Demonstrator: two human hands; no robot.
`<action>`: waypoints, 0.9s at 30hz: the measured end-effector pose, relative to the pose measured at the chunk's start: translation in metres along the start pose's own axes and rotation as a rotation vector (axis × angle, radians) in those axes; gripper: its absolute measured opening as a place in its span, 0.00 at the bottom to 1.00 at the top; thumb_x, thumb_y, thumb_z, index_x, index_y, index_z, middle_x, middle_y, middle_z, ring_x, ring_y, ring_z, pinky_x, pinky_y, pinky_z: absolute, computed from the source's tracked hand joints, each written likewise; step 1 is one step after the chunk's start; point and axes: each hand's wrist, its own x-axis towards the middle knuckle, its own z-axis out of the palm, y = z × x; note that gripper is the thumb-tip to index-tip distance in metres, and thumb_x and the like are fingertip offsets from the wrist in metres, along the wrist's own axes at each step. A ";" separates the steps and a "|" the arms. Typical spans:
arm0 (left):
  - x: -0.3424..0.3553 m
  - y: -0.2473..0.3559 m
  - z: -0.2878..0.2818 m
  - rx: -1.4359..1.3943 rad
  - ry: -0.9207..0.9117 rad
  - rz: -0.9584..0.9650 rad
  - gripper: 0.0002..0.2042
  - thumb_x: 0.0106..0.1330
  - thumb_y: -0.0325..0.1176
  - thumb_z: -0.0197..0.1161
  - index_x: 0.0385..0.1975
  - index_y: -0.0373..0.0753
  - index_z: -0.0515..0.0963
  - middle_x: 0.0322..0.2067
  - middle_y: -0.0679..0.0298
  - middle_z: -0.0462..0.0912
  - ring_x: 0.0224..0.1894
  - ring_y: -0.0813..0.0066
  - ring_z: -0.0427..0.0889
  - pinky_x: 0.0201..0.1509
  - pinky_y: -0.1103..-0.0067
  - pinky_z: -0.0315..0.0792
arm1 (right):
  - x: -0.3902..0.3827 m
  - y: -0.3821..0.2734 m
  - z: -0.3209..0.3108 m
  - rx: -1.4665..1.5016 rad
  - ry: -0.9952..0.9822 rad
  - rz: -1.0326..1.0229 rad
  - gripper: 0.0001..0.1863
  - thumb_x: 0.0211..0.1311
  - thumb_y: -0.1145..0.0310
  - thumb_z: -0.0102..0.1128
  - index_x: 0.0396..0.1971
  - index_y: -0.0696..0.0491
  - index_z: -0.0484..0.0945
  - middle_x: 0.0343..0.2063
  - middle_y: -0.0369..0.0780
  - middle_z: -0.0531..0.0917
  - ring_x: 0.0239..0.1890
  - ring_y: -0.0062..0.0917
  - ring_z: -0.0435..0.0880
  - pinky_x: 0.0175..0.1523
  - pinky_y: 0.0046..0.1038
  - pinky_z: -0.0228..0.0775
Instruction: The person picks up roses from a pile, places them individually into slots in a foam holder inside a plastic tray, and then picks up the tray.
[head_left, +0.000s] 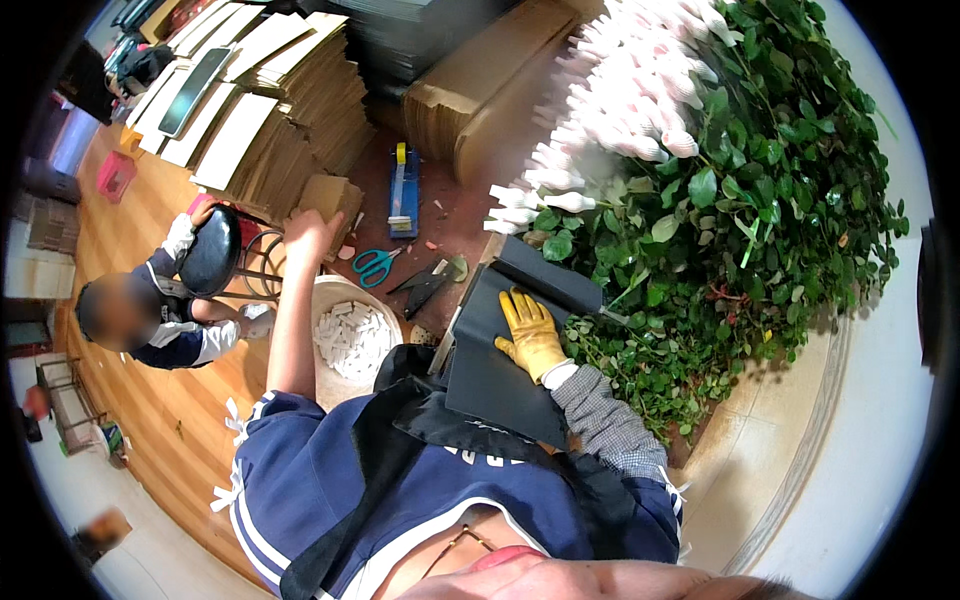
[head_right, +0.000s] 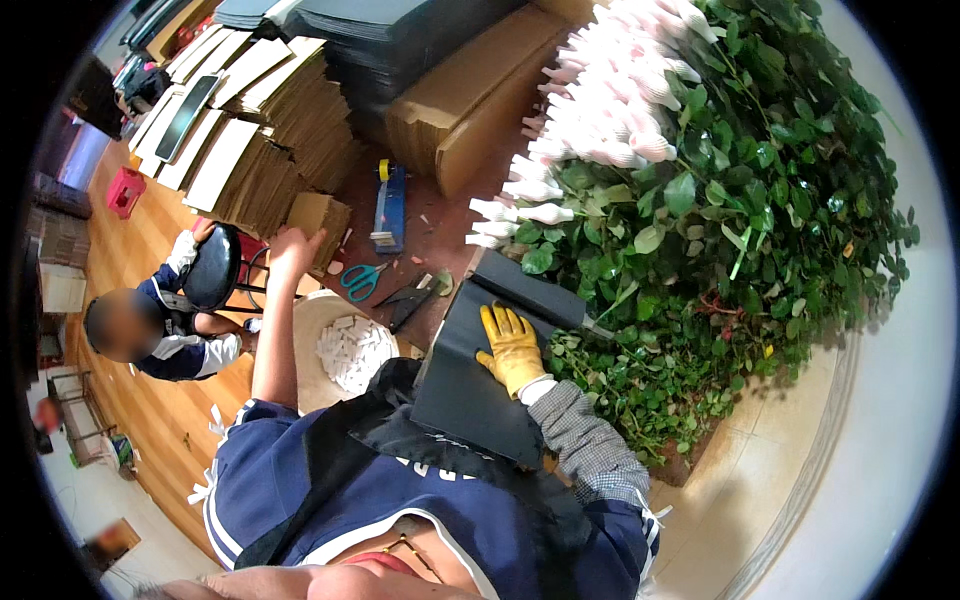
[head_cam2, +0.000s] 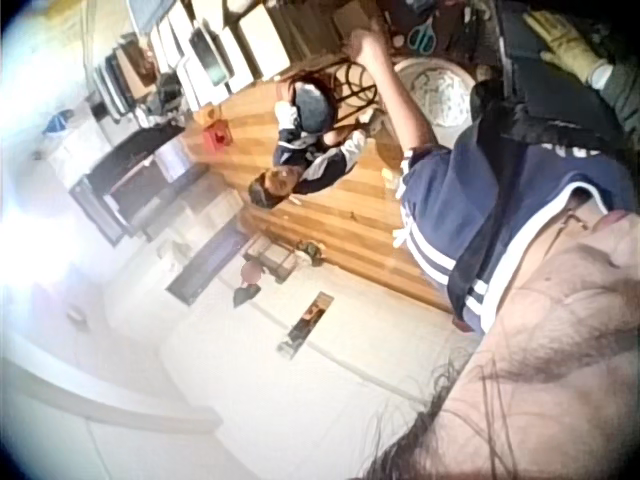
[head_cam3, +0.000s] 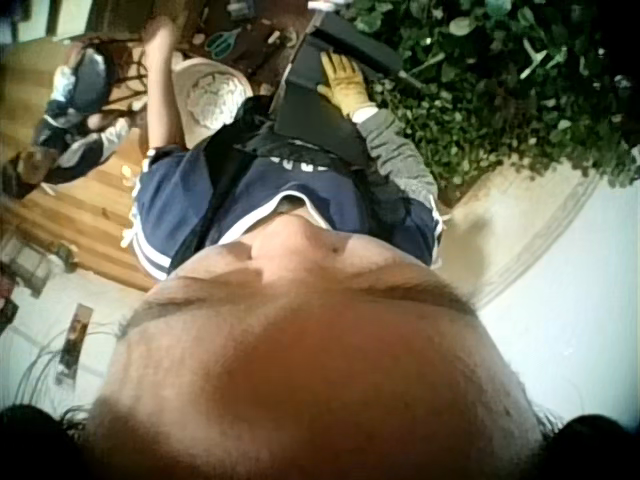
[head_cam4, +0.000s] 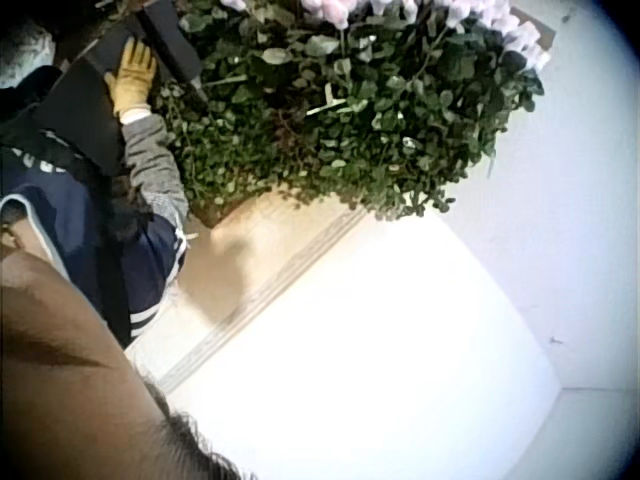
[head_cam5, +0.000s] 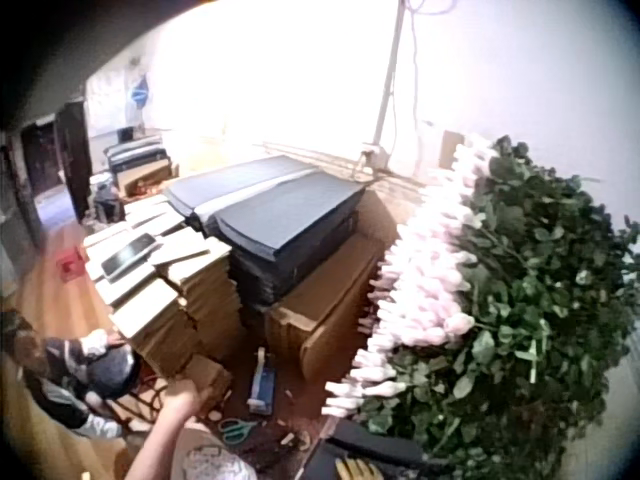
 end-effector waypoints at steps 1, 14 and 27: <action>0.002 0.005 0.008 0.064 0.100 -0.022 0.26 0.60 0.53 0.69 0.38 0.30 0.84 0.46 0.44 0.81 0.48 0.46 0.81 0.48 0.60 0.79 | -0.001 0.001 -0.001 0.012 -0.016 0.005 0.50 0.59 0.43 0.64 0.75 0.50 0.52 0.72 0.43 0.61 0.73 0.34 0.61 0.72 0.38 0.53; 0.005 -0.024 0.011 -0.073 0.329 -0.009 0.40 0.52 0.61 0.73 0.48 0.27 0.71 0.49 0.35 0.75 0.49 0.38 0.79 0.51 0.56 0.76 | -0.006 0.004 -0.003 0.141 0.081 -0.014 0.48 0.57 0.45 0.67 0.73 0.49 0.55 0.70 0.44 0.65 0.72 0.36 0.63 0.73 0.40 0.54; 0.003 -0.034 0.027 -0.019 0.316 0.144 0.31 0.60 0.50 0.70 0.57 0.36 0.74 0.59 0.41 0.68 0.55 0.40 0.76 0.57 0.59 0.75 | -0.004 0.002 -0.006 0.113 0.019 0.021 0.48 0.58 0.45 0.66 0.74 0.48 0.55 0.73 0.41 0.61 0.73 0.34 0.61 0.73 0.39 0.55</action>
